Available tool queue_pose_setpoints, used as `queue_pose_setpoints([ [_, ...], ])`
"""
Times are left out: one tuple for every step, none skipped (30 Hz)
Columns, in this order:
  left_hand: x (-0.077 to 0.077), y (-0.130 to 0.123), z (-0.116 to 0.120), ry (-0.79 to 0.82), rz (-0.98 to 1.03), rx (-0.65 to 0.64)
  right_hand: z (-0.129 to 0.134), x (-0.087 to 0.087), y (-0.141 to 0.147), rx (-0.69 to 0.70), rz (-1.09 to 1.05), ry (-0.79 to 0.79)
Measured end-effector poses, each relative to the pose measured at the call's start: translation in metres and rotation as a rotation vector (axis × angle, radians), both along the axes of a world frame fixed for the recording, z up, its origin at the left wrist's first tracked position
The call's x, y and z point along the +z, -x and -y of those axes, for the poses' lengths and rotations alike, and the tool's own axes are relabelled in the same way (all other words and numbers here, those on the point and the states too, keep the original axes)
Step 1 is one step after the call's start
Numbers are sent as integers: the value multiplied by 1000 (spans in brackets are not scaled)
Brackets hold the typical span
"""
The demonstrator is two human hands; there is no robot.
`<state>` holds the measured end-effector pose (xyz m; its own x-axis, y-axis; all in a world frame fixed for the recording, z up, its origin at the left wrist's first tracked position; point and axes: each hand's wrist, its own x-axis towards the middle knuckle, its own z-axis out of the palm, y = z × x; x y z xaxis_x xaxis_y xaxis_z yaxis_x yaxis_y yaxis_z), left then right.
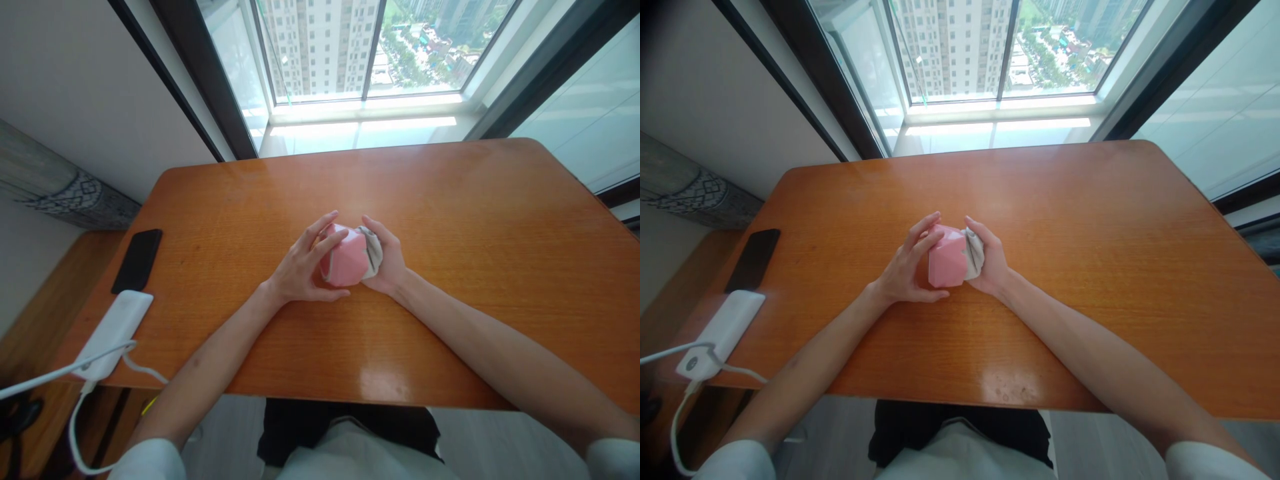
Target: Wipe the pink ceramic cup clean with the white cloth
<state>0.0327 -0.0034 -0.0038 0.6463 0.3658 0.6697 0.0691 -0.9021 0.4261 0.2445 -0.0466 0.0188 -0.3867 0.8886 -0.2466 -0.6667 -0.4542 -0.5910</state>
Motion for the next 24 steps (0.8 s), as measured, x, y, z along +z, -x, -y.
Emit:
queue_pose_setpoints([
  [1,0,0,-5,1,3,0,0,0,8,-4,3],
  [1,1,0,-8,4,8,0,0,0,11,-6,5],
  [2,1,1,-8,9,14,0,0,1,12,-4,5],
  [3,1,1,-6,15,21,0,0,1,11,-1,3],
  [4,1,1,-1,21,27,1,0,1,9,2,1],
  [5,1,2,9,27,30,1,0,1,7,6,-2],
  [5,0,2,27,32,32,1,0,1,3,11,-5],
  [6,0,3,52,39,34,1,-1,1,-1,17,-9],
  [6,-1,3,87,47,38,1,-1,1,-6,23,-14],
  [7,-2,4,129,57,43,1,-1,1,-13,30,-21],
  [7,-3,5,174,65,50,1,-1,2,-18,38,-27],
  [8,-4,5,220,74,61,1,-1,2,-21,46,-32],
  [9,-5,6,266,79,73,2,-1,2,-23,55,-38],
  [10,-6,7,309,80,82,2,-1,2,-23,64,-44],
  [10,-6,8,348,79,90,2,-1,3,-22,72,-51],
  [11,-7,9,384,78,96,2,-1,3,-20,80,-57],
  [12,-7,9,418,79,102,3,-1,3,-15,87,-64],
  [12,-7,10,449,80,104,3,-1,3,-11,92,-70],
  [12,-7,10,480,80,104,3,-2,3,-6,96,-75],
  [12,-7,10,511,81,104,4,-2,3,-2,99,-80],
  [11,-7,10,542,79,101,4,-3,3,1,102,-84],
  [11,-7,10,572,75,98,4,-3,3,4,105,-89],
  [11,-7,11,598,67,95,5,-4,3,8,108,-94],
  [11,-7,11,621,58,93,5,-5,3,11,110,-99],
])
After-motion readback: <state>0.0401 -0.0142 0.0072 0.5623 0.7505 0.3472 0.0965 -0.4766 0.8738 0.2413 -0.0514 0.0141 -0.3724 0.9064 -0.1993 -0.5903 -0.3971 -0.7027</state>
